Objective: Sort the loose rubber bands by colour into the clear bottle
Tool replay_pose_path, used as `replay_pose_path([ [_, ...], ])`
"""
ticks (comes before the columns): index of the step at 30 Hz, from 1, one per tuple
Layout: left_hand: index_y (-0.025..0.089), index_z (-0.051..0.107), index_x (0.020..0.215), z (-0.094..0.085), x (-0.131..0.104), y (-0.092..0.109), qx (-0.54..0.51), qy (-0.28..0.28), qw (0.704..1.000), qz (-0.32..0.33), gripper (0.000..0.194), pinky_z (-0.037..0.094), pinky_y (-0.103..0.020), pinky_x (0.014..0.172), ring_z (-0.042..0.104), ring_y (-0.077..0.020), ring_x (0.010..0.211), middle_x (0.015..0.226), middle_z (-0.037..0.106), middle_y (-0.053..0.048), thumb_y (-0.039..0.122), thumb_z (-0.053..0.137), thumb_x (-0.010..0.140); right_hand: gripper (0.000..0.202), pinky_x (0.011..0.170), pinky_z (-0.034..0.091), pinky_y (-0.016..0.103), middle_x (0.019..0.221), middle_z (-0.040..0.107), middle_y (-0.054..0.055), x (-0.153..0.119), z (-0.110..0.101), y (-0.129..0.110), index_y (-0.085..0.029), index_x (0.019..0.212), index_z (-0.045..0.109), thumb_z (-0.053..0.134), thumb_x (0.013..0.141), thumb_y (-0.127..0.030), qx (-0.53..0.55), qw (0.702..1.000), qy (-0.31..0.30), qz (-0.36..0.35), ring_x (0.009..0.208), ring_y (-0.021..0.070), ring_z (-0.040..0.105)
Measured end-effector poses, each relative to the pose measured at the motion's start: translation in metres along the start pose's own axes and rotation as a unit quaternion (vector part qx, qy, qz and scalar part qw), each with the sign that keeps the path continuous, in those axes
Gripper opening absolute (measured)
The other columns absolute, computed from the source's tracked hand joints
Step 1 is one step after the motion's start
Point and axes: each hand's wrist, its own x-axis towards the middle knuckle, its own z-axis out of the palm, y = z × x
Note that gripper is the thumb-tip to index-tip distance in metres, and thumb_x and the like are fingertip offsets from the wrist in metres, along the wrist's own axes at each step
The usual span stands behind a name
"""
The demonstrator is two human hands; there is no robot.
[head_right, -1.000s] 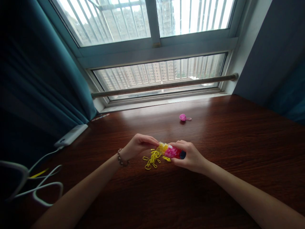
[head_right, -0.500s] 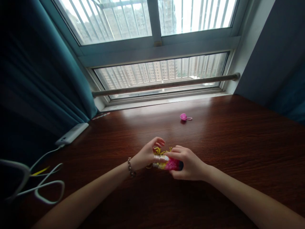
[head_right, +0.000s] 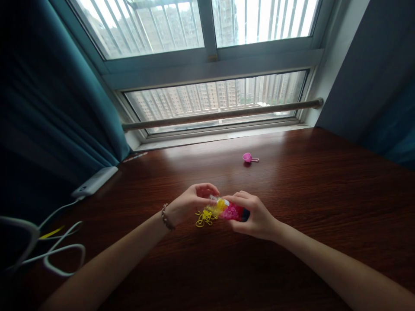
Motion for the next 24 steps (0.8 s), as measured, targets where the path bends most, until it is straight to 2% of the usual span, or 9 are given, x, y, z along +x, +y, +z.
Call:
replay_pose_path([
  [5,0.013,0.061,0.088,-0.003,0.003,-0.004,-0.096,-0.013,0.995,0.039,0.029,0.047,-0.02,0.066,0.059,-0.0092,0.07,0.085,0.062,-0.005,0.024,0.072,0.065,0.041,0.074,0.047,0.03,0.092,0.061,0.006,0.002,-0.001,0.005,-0.017,0.111,0.057,0.063,0.071,-0.026,0.102,0.992,0.027,0.071,0.082,0.0186,0.057],
  [9,0.016,0.056,0.104,0.005,0.004,-0.011,-0.021,-0.066,0.995,0.07,0.055,0.049,-0.028,0.072,0.061,-0.0183,0.085,0.095,0.063,-0.008,0.017,0.079,0.054,0.048,0.078,0.05,0.034,0.1,0.061,0.007,0.001,0.005,0.007,-0.019,0.115,0.051,0.065,0.071,-0.034,0.239,0.961,0.053,0.128,0.089,0.0208,0.059],
  [12,0.016,0.054,0.107,0.014,0.001,-0.018,0.016,-0.071,0.993,0.091,0.053,0.049,-0.032,0.077,0.06,-0.0212,0.092,0.102,0.062,-0.01,0.02,0.076,0.059,0.046,0.079,0.051,0.033,0.104,0.056,0.007,-0.002,0.013,0.006,-0.022,0.113,0.051,0.066,0.071,-0.036,0.229,0.962,0.089,0.118,0.089,0.0189,0.058],
  [15,0.013,0.057,0.105,0.018,0.0,-0.021,0.011,-0.034,0.994,0.108,0.045,0.049,-0.033,0.079,0.06,-0.0224,0.093,0.103,0.063,-0.012,0.027,0.072,0.065,0.041,0.08,0.049,0.03,0.112,0.045,0.007,-0.004,0.018,0.005,-0.023,0.113,0.054,0.06,0.075,-0.038,0.145,0.979,0.112,0.092,0.093,0.018,0.055],
  [18,0.012,0.056,0.105,0.014,0.002,-0.018,-0.033,0.026,0.989,0.144,0.044,0.049,-0.034,0.078,0.061,-0.0226,0.09,0.101,0.064,-0.012,0.031,0.07,0.067,0.043,0.085,0.046,0.033,0.111,0.044,0.008,-0.002,0.015,0.007,-0.023,0.123,0.046,0.048,0.084,-0.039,0.086,0.987,0.119,0.07,0.098,0.0188,0.052],
  [21,0.014,0.055,0.101,-0.002,0.008,-0.012,-0.072,0.101,0.976,0.182,0.04,0.05,-0.033,0.074,0.064,-0.0194,0.079,0.095,0.064,-0.01,0.037,0.065,0.07,0.044,0.087,0.043,0.039,0.105,0.05,0.009,0.0,0.012,0.015,-0.021,0.123,0.044,0.05,0.082,-0.037,-0.01,0.992,0.1,0.075,0.098,0.0213,0.05],
  [24,0.016,0.054,0.102,-0.026,0.014,-0.007,-0.033,0.186,0.954,0.235,0.039,0.05,-0.027,0.067,0.062,-0.0142,0.071,0.09,0.063,-0.006,0.038,0.063,0.071,0.047,0.087,0.042,0.041,0.103,0.052,0.01,-0.002,0.016,0.025,-0.018,0.116,0.051,0.062,0.073,-0.037,-0.11,0.99,0.033,0.088,0.097,0.0239,0.049],
])
